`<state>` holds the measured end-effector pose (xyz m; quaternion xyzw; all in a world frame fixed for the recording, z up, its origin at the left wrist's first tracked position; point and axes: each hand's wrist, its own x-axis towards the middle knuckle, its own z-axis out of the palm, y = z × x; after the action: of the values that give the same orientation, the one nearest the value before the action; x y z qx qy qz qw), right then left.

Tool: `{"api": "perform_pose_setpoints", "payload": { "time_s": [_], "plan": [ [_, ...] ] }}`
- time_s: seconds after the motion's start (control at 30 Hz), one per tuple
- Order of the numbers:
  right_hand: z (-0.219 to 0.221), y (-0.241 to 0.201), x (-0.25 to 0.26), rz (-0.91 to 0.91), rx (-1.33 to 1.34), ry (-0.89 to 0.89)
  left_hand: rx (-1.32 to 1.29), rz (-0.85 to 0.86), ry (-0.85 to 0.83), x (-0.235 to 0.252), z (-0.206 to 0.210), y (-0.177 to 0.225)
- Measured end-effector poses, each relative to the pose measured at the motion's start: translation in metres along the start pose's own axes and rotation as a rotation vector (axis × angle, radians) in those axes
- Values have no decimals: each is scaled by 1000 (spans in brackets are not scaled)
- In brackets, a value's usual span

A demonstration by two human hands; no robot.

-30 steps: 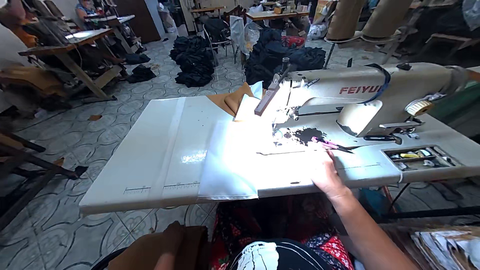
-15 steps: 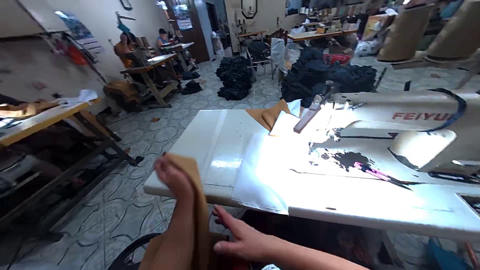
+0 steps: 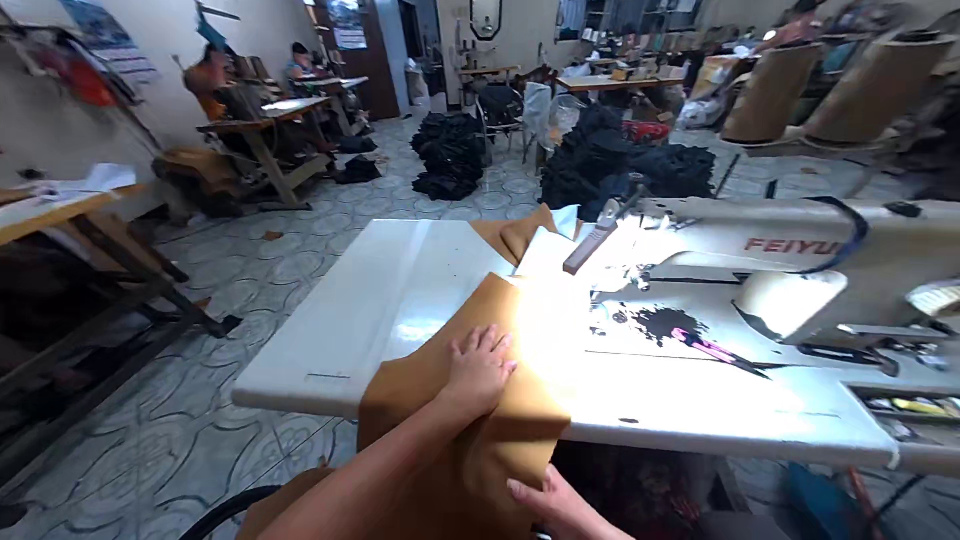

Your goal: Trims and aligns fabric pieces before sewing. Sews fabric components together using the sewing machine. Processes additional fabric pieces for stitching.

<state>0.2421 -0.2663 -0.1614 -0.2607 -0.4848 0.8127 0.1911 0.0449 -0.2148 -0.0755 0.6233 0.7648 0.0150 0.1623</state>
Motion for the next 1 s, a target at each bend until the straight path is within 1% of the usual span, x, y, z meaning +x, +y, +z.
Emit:
{"api": "perform_pose_setpoints", "payload": {
  "time_s": [0.07, 0.1, 0.2, 0.23, 0.3, 0.33, 0.4, 0.47, 0.53, 0.6, 0.7, 0.77, 0.9, 1.0],
  "plan": [
    [-1, -5, 3, 40, 74, 89, 44, 17, 10, 8, -19, 6],
    [1, -7, 5, 63, 83, 121, 52, 67, 63, 19, -25, 6],
    [3, -3, 11, 99, 56, 167, -8, 343, 281, 77, -31, -7],
    [2, -1, 12, 95, 47, 161, -36, 424, 309, 93, -34, -9],
    [0, 1, 14, 66, 27, 140, -108, 556, 294, 119, -37, -12],
    [-2, 2, 14, 44, 17, 128, -138, 595, 264, 128, -36, -13],
    [-7, 6, 15, -6, -16, 96, -170, 624, 200, 139, -31, -14],
    [-13, 10, 15, -30, -102, 51, -183, 604, 177, 137, -27, -14],
    [-16, 11, 15, 7, -236, 14, -191, 542, 187, 124, -28, -12],
    [-15, 10, 17, 88, -313, -5, -201, 514, 195, 117, -28, -16],
    [-9, 14, 22, 165, -254, 11, -130, 430, 107, 111, -31, -23],
    [-6, 14, 24, 166, -230, 19, -71, 429, 86, 110, -30, -23],
    [-5, 10, 20, 125, -295, 13, -111, 549, 142, 109, -30, -18],
    [-6, 4, 14, 16, -310, -56, -110, 536, 204, 93, -46, -13]
  ]
}}
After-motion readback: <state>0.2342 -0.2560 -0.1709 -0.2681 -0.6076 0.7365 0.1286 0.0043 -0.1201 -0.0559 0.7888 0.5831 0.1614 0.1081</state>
